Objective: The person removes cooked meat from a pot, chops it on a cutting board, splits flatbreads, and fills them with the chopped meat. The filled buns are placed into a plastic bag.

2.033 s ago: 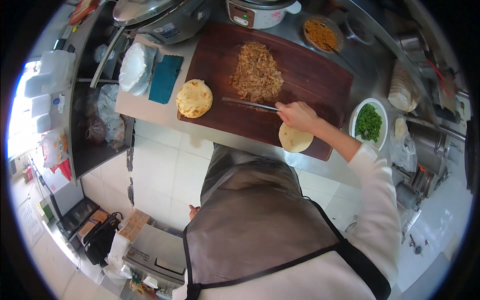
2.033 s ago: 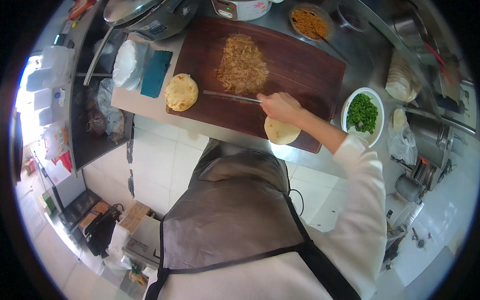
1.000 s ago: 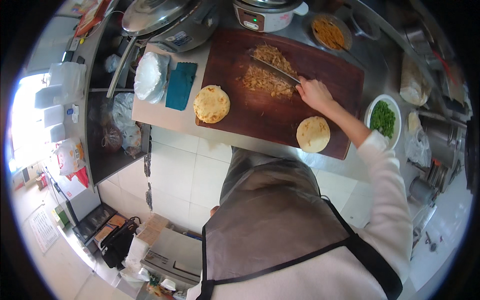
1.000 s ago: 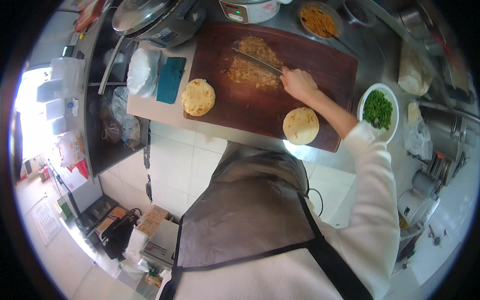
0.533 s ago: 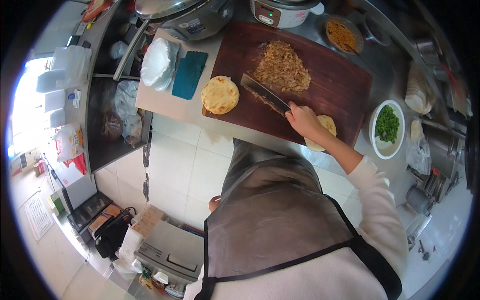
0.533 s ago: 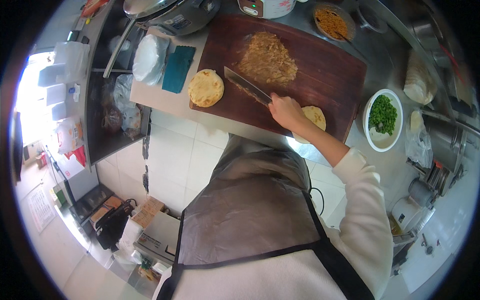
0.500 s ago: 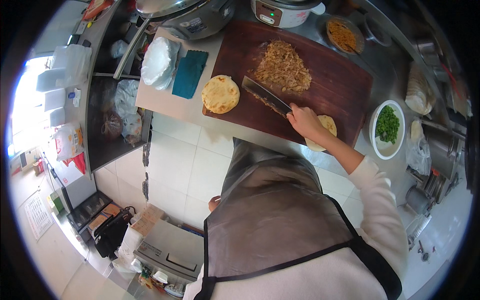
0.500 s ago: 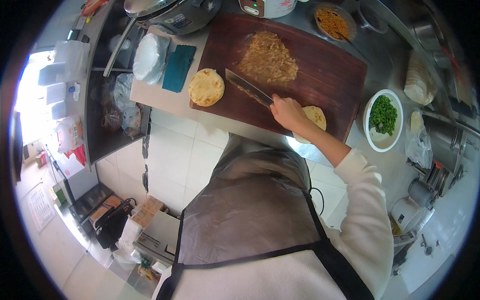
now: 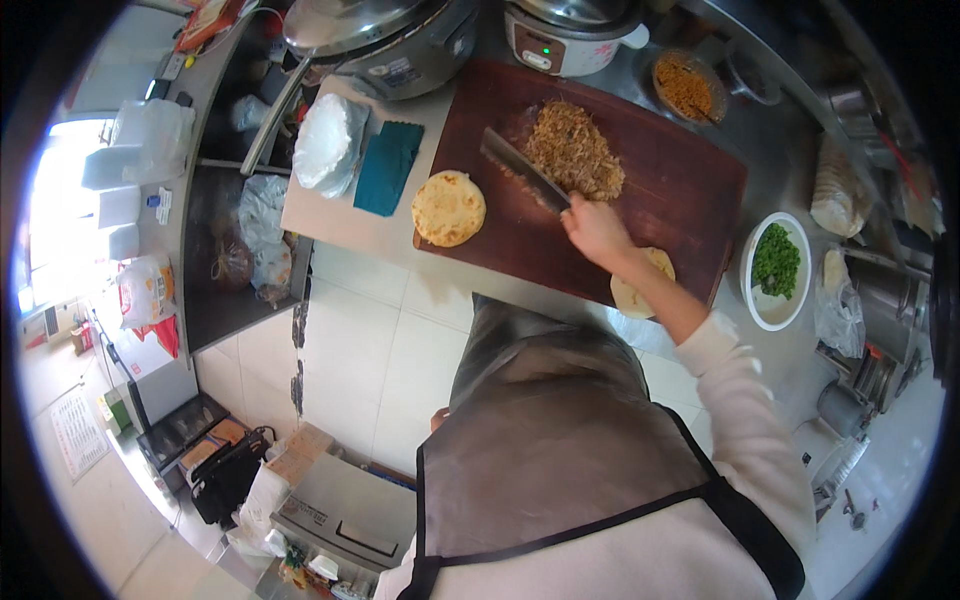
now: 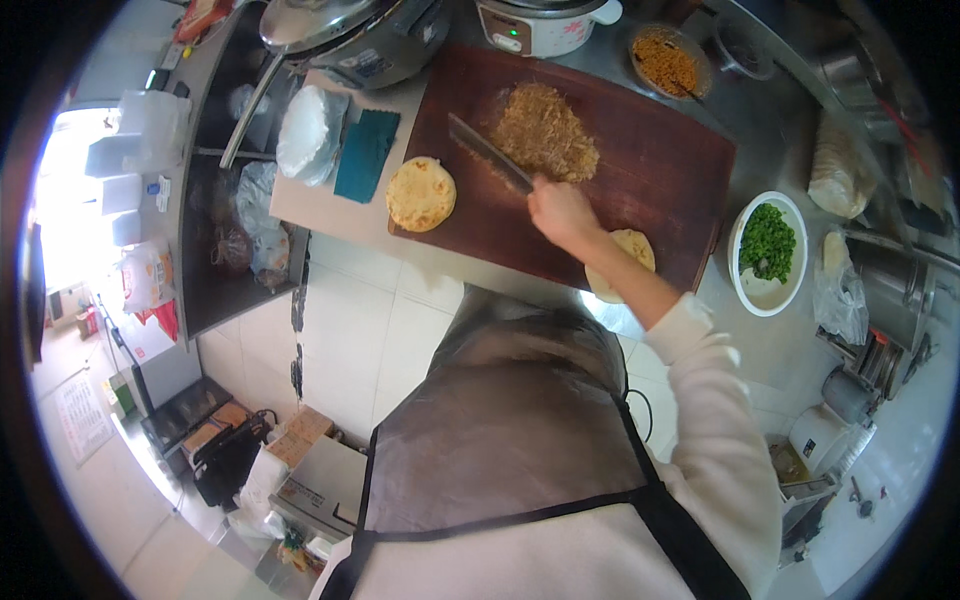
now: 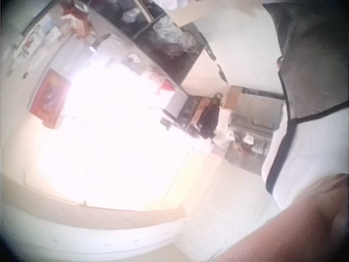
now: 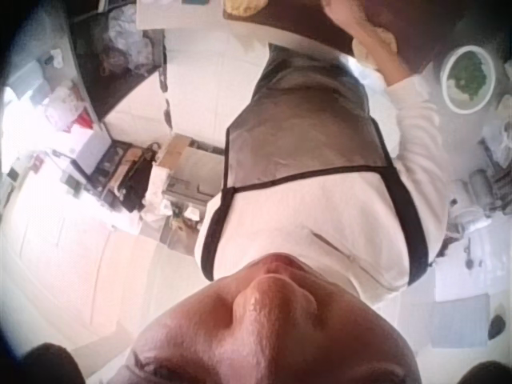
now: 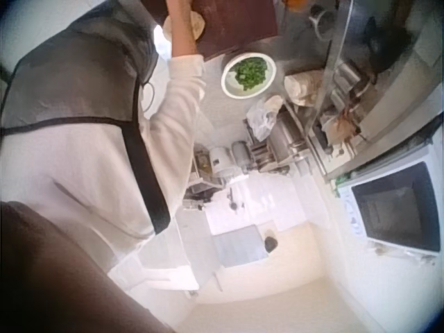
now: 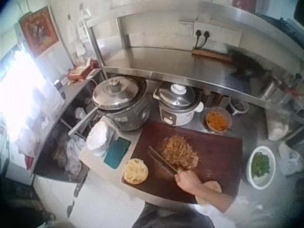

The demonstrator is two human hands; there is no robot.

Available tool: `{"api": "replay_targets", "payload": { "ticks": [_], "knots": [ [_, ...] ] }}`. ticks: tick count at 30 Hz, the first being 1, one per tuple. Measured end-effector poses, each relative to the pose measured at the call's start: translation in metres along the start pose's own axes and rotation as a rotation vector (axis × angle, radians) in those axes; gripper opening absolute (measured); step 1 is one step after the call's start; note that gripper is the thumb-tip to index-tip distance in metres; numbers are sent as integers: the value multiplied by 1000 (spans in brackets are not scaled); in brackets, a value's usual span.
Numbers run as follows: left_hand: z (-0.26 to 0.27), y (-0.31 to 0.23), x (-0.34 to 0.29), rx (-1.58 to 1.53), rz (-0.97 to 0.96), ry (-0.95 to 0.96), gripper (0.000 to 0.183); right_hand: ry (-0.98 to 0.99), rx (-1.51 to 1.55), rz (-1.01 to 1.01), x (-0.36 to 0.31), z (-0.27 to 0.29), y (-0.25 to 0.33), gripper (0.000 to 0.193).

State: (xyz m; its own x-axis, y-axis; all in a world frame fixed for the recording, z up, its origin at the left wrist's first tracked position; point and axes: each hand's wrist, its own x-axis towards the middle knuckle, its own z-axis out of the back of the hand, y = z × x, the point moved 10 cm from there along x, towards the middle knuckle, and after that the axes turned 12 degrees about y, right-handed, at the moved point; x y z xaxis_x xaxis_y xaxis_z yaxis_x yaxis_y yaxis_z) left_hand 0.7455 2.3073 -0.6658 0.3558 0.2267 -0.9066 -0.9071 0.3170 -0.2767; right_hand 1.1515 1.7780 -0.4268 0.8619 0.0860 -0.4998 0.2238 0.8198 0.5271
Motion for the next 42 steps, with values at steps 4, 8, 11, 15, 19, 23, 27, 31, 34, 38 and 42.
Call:
{"api": "replay_targets", "payload": {
  "ticks": [4, 8, 11, 15, 19, 23, 27, 31, 34, 38, 42],
  "knots": [
    [4, -12, 8, 17, -17, 6, 38, -90, 47, -92, 8, 18, -18, 27],
    [14, -14, 13, 38, -22, 2, 38, -167, 3, -69, -8, 49, -38, 25],
    [30, -9, 25, 68, -38, 3, 38, -214, -145, 8, -3, 80, -41, 26],
    [62, -18, 53, 195, -106, 11, 38, -345, -405, 136, 32, 129, -51, 20],
    [94, -101, 67, 565, -355, -30, 38, -294, -476, 32, 62, 135, -80, 17],
    [124, -213, 65, 349, -212, 62, 42, -276, -505, 71, 32, 106, -63, 14],
    [109, -400, 34, 524, -624, 153, 25, -379, -398, -152, -18, 70, -47, 15],
    [82, -563, -25, 654, -1237, -73, 14, -377, -192, -488, -23, 22, -43, 21],
    [27, -639, -41, 881, -1584, -62, 28, -630, -68, -548, -45, 14, -19, 22],
    [-31, -670, 0, 1263, -1484, -103, 64, -652, 68, -620, -49, 3, -4, 21],
    [-41, -666, 4, 1261, -1585, -192, 71, -803, 125, -692, -64, 2, -3, 20]
  ]
}}
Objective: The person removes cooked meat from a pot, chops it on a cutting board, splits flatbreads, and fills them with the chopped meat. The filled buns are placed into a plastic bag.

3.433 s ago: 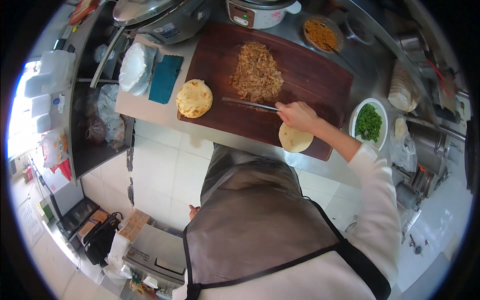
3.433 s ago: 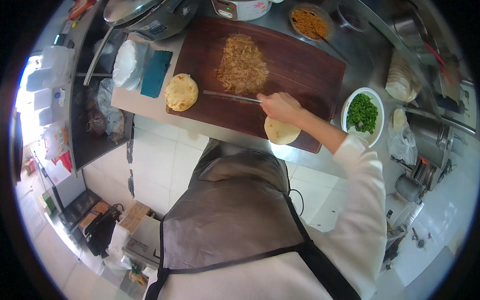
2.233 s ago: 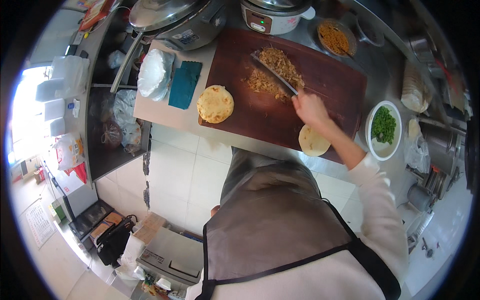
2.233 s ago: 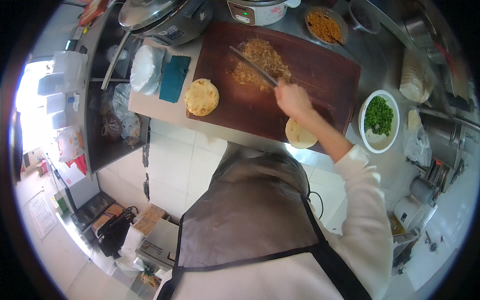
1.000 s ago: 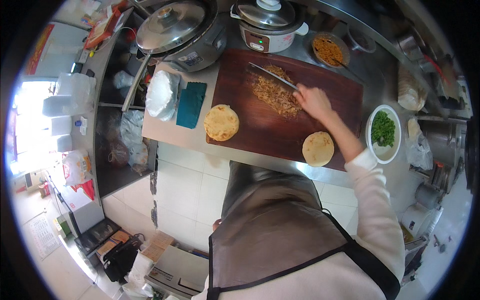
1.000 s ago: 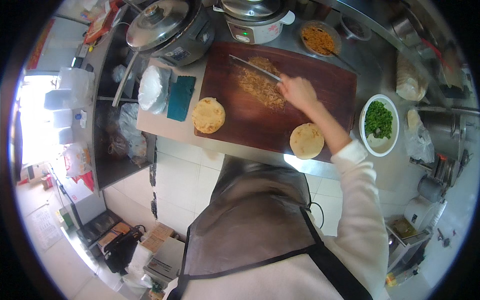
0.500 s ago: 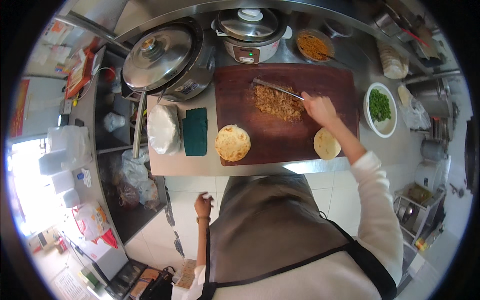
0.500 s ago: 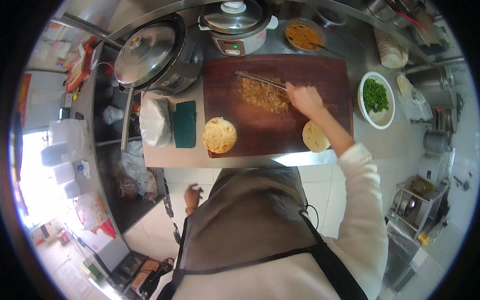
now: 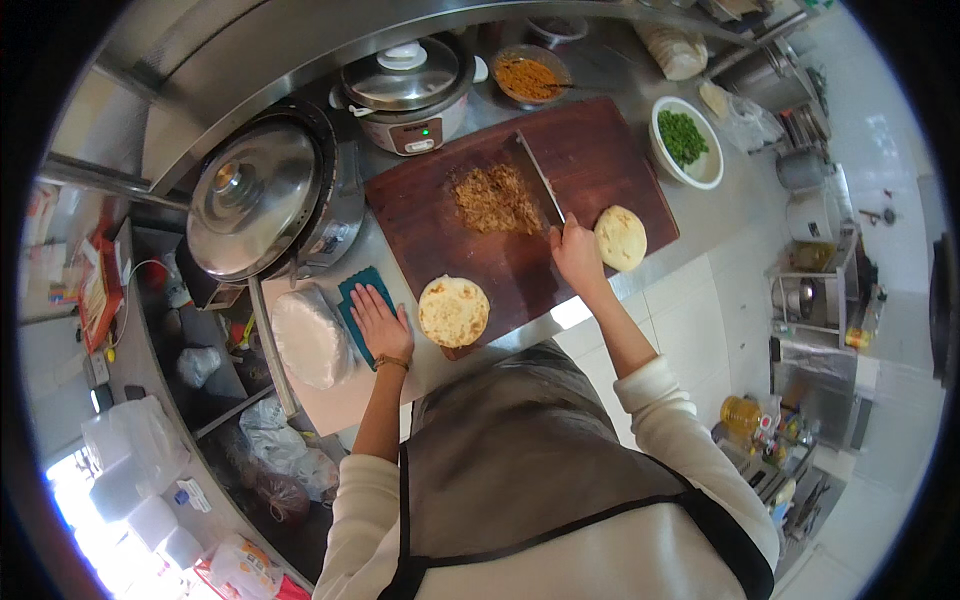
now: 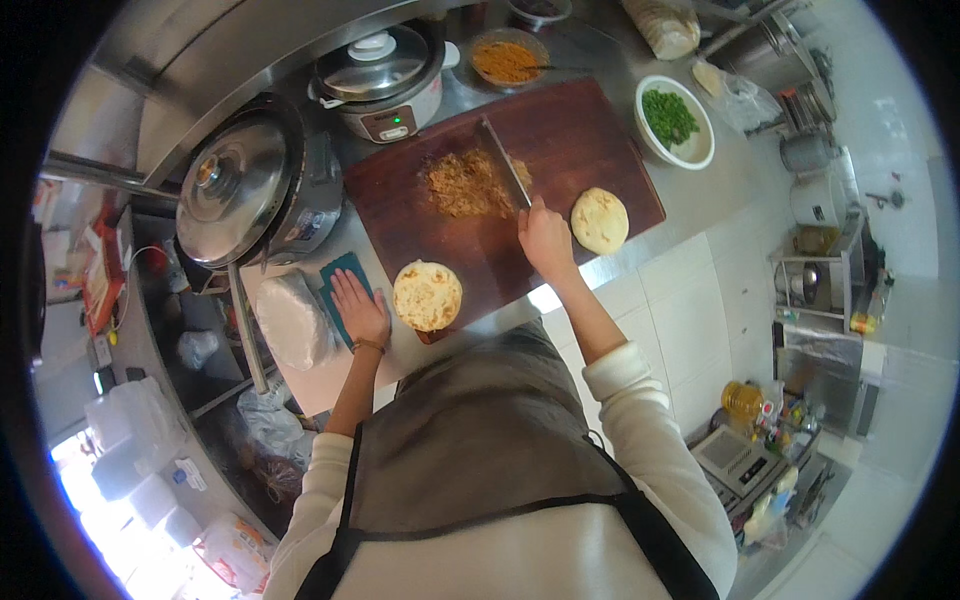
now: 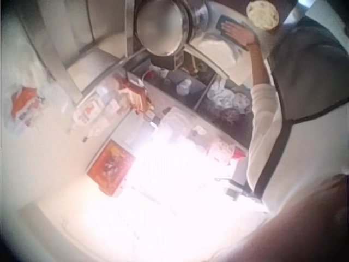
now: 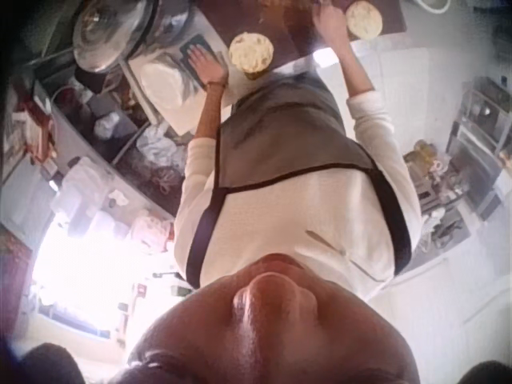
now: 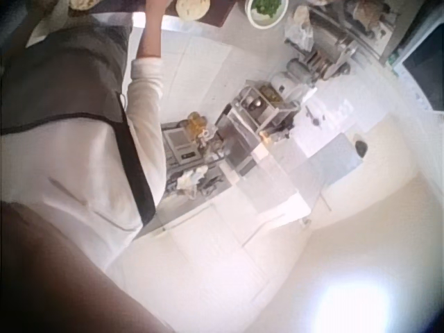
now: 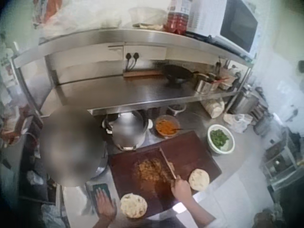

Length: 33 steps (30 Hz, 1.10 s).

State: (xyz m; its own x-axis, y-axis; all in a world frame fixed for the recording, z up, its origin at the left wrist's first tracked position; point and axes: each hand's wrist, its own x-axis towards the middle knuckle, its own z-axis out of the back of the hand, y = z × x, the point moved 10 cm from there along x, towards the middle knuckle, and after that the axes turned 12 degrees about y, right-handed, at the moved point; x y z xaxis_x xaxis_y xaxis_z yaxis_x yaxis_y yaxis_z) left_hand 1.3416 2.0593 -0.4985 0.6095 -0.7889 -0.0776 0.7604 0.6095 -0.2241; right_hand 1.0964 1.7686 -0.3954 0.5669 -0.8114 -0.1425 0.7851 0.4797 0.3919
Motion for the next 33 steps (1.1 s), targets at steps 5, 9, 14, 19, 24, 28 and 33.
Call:
{"api": "replay_targets", "payload": {
  "ticks": [5, 9, 14, 19, 24, 28, 33],
  "knots": [
    [-2, 1, -1, -9, 16, 17, 71, -100, 62, -80, -9, -4, -16, 19],
    [-3, 1, 0, 14, 21, 66, 71, 9, 30, -97, -12, -15, -24, 24],
    [-3, 2, -3, -7, 14, 38, 71, -69, 224, -142, -18, -7, -44, 32],
    [-5, 3, -3, -6, 10, 42, 71, -66, 144, -158, -30, 0, -65, 27],
    [-7, 4, 0, -2, 18, 72, 72, 32, 1088, -538, -50, -48, -120, 24],
    [-5, 3, -2, -11, 10, 55, 72, 90, 1292, -530, -40, -83, -106, 22],
    [-8, 4, -1, -2, 31, 89, 72, -66, 396, -161, -12, -27, -49, 20]
  ]
}}
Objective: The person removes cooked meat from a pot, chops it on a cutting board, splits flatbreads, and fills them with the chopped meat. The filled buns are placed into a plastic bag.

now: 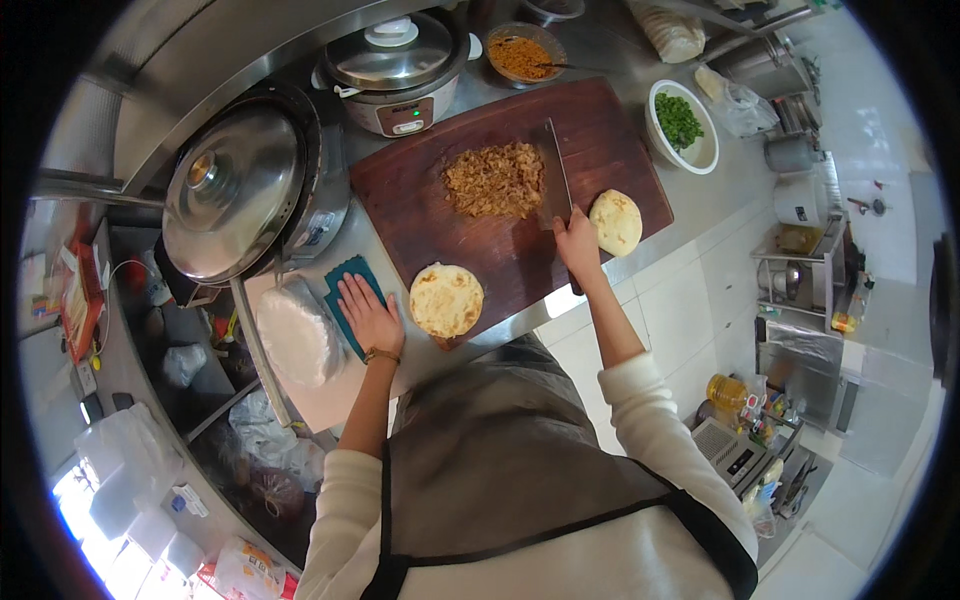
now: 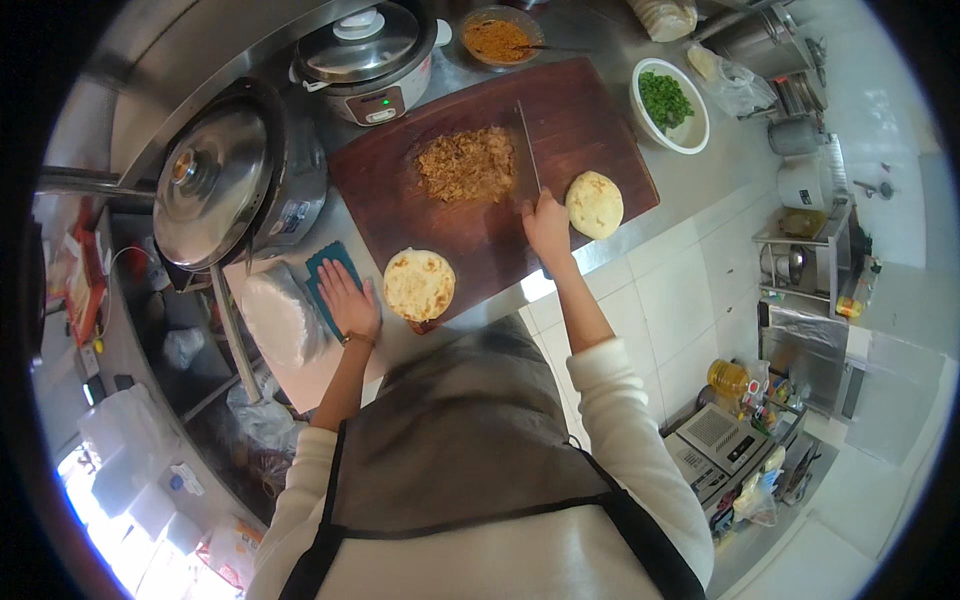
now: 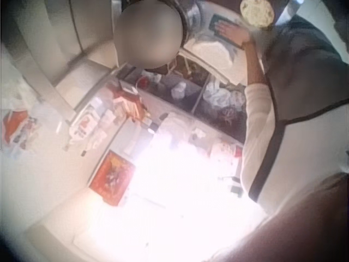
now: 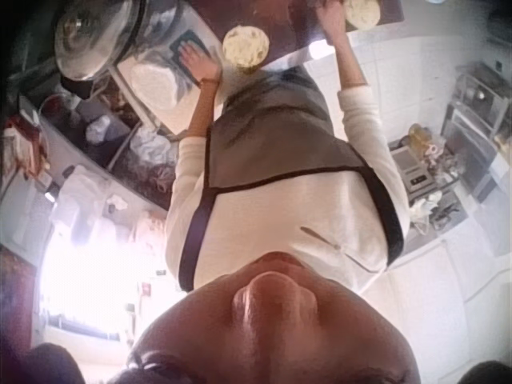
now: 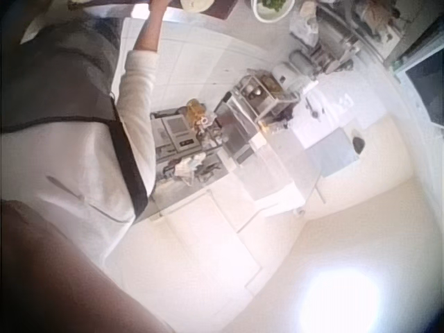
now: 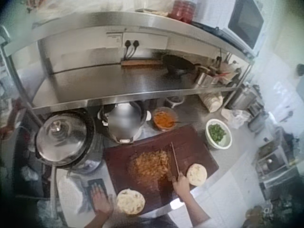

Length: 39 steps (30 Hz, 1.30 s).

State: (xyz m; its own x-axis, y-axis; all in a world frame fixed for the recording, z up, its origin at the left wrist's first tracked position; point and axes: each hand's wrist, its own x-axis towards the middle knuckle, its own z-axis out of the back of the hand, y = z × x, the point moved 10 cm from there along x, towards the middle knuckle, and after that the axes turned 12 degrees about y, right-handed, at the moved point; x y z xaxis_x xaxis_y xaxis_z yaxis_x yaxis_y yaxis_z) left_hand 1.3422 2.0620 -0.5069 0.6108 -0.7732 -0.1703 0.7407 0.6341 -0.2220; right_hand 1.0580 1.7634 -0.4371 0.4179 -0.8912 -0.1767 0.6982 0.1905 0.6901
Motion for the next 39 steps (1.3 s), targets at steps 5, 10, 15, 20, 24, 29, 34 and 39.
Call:
{"api": "replay_targets", "payload": {
  "ticks": [5, 10, 15, 20, 24, 29, 34, 39],
  "knots": [
    [-2, 2, 3, 39, 38, 25, 71, 84, -450, 53, -8, -18, 61, 24],
    [5, 0, -5, -20, 6, -23, 72, 208, -400, 28, -9, -32, 72, 19],
    [5, 2, -3, -32, 21, -29, 72, 141, -397, 105, -8, -32, 83, 19],
    [8, 1, -1, -34, 7, -44, 72, 114, -327, 117, -18, -39, 89, 22],
    [7, 2, -2, -42, 19, -19, 72, 103, -346, 77, -20, -31, 85, 24],
    [6, 2, -2, -53, 27, -1, 72, 81, -346, 38, -21, -18, 74, 26],
    [9, 2, -4, -52, -4, -35, 73, 41, -367, 44, -24, -16, 68, 27],
    [5, 2, -6, -45, -1, -41, 74, 180, -432, 67, -23, -32, 63, 30]
  ]
}}
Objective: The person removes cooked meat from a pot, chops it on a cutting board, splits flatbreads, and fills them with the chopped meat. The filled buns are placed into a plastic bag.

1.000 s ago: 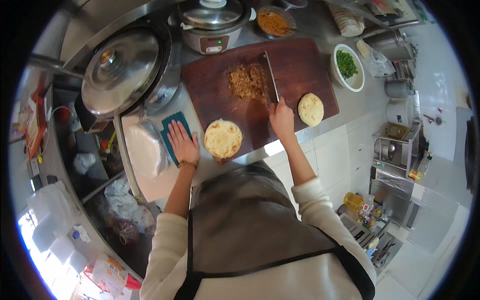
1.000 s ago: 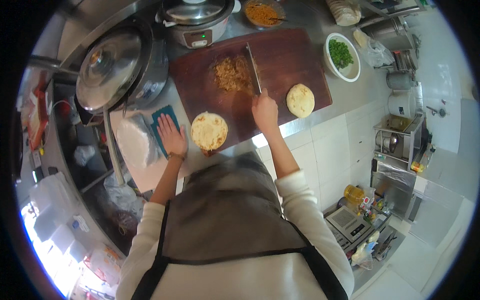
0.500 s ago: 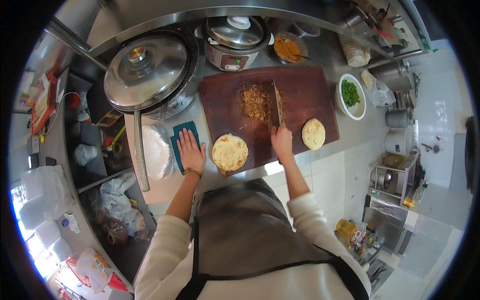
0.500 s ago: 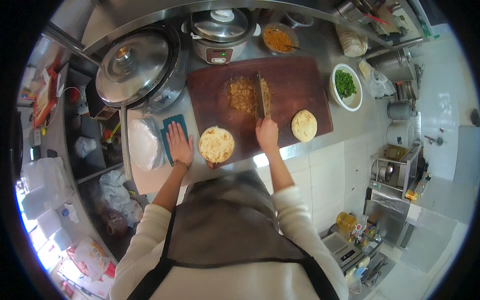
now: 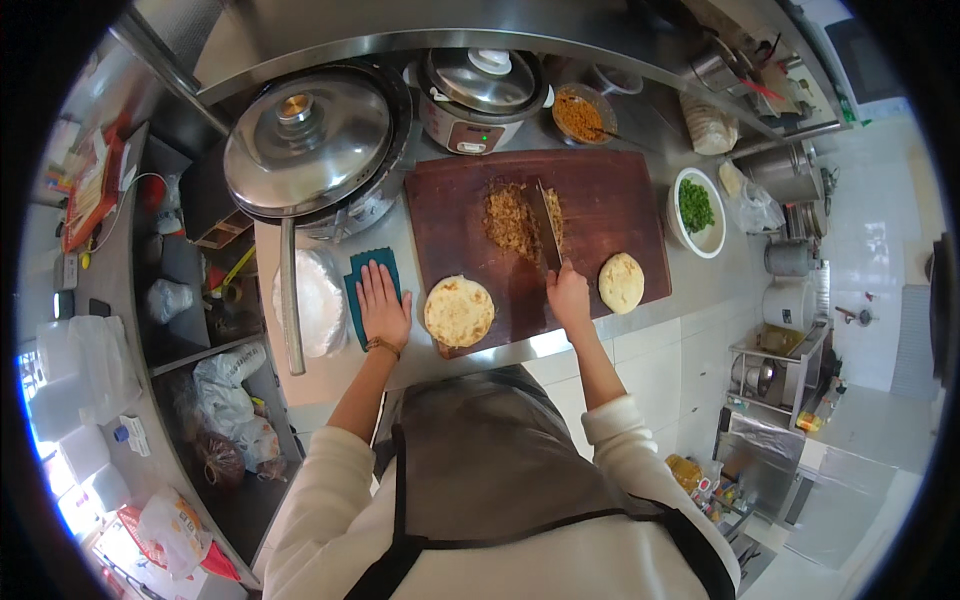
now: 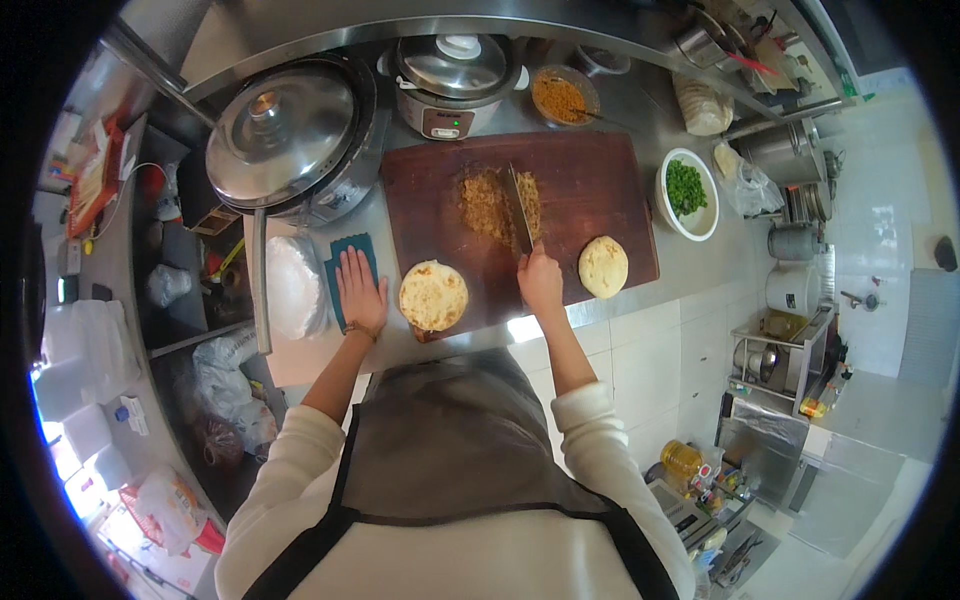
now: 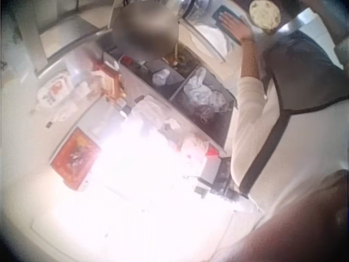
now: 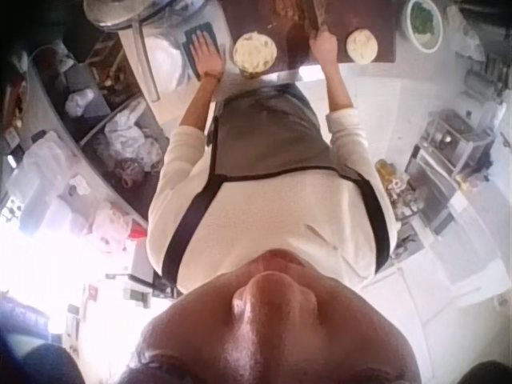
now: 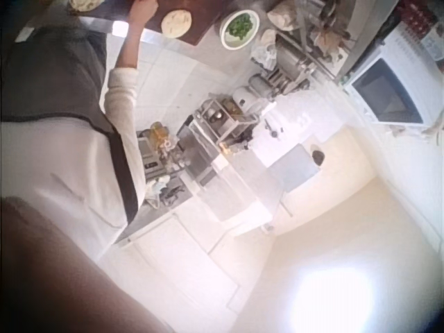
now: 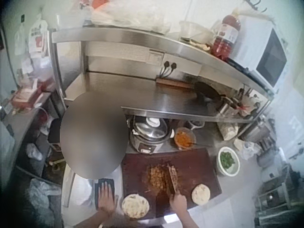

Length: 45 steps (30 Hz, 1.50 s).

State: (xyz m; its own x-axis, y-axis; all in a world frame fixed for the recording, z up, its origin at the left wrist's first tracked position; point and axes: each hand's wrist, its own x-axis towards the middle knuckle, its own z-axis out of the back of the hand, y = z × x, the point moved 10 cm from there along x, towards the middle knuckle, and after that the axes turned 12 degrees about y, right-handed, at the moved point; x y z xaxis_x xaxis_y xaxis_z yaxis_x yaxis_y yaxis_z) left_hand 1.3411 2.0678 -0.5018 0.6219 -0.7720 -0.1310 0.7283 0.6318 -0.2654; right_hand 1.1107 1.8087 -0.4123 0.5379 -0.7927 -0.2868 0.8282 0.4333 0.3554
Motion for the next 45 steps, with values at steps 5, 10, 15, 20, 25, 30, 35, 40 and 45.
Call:
{"api": "replay_targets", "payload": {
  "ticks": [5, 10, 15, 20, 25, 30, 35, 40, 45],
  "knots": [
    [-5, 2, 5, 26, 4, 20, 76, -36, -15, 61, 5, 11, -3, 25],
    [-3, 10, -5, -176, 19, 71, 69, -98, 50, 74, 24, 38, -39, 25],
    [18, -10, -56, -483, 20, -49, 57, -58, -74, 138, 57, 37, -41, 19],
    [22, -41, -137, -623, 214, -241, 52, 0, -96, 299, 61, 35, -26, 23],
    [-5, -70, -183, -668, 433, -255, 50, 61, -161, 406, 70, 44, -22, 24],
    [-19, -98, -206, -664, 550, -284, 48, 242, -149, 464, 69, 30, -19, 22],
    [-26, -118, -225, -670, 667, -300, 51, 273, -152, 512, 65, 35, -11, 22],
    [-31, -130, -249, -672, 724, -320, 50, 291, -145, 536, 63, 36, -5, 24],
    [-36, -141, -261, -651, 710, -365, 49, 286, -145, 551, 60, 34, -4, 21]
  ]
}}
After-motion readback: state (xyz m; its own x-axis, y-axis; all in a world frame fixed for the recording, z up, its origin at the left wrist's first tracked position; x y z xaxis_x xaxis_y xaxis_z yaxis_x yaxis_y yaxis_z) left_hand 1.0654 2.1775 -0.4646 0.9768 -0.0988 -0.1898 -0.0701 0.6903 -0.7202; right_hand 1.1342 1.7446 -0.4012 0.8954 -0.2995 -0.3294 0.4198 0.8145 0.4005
